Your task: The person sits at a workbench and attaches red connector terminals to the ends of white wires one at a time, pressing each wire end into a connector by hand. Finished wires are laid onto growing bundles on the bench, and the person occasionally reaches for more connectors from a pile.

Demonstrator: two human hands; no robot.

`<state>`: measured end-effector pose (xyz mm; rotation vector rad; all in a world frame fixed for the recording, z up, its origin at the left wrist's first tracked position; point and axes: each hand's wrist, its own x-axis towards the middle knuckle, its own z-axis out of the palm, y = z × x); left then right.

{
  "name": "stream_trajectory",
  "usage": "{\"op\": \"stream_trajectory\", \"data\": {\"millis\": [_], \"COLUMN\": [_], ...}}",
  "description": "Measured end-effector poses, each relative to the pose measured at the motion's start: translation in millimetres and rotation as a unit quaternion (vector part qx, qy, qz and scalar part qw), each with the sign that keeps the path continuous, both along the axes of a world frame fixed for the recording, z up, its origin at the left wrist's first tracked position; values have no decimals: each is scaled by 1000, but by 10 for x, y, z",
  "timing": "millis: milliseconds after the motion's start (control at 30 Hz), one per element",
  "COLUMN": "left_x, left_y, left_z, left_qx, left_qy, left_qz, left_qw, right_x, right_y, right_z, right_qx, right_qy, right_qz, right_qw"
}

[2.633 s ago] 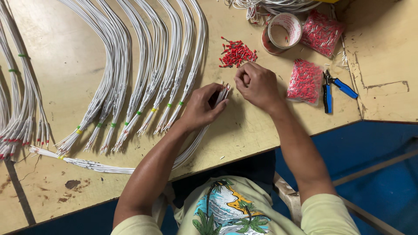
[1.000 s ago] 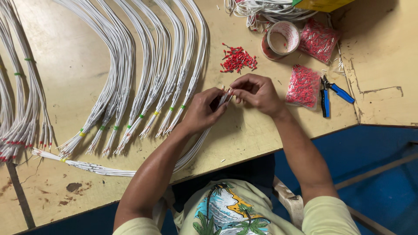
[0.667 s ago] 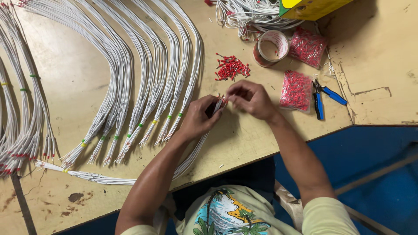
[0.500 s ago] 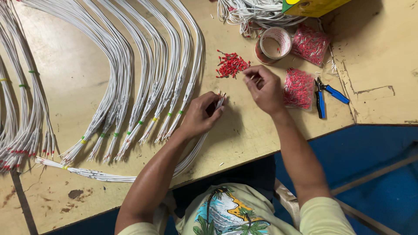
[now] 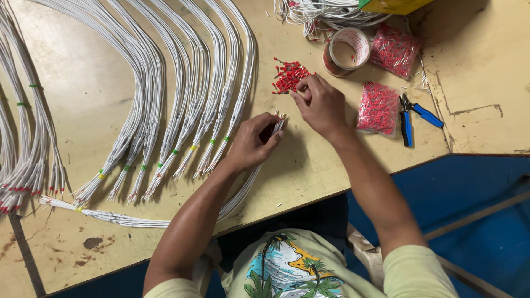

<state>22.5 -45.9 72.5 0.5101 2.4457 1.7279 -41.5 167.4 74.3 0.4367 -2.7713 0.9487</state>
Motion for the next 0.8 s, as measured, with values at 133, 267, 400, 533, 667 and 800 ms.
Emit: {"op": "stream_trajectory", "data": {"millis": [133, 267, 400, 533, 667, 800], "left_x": [-2, 7, 4, -11, -13, -5], "left_y": [-2, -5, -8, -10, -15, -22], "left_z": [-22, -26, -20, -37, -65, -60], "left_qx": [6, -2, 21, 2, -1, 10], "left_qy": [17, -19, -4, -18, -3, -19], "left_qz": [-6, 6, 6, 13, 7, 8], "left_qw": [1000, 1000, 1000, 1000, 1000, 1000], "right_x": [-30, -42, -42, -45, -45, -33], "right_y": [-5, 28, 33, 22, 26, 53], "right_z": [-34, -33, -6, 4, -26, -88], "right_qx": [4, 12, 15, 9, 16, 28], "right_qy": [-3, -20, -41, -41, -32, -24], "right_qz": [-2, -7, -12, -6, 4, 0], "right_qw": [1000, 1000, 999, 999, 999, 999]}}
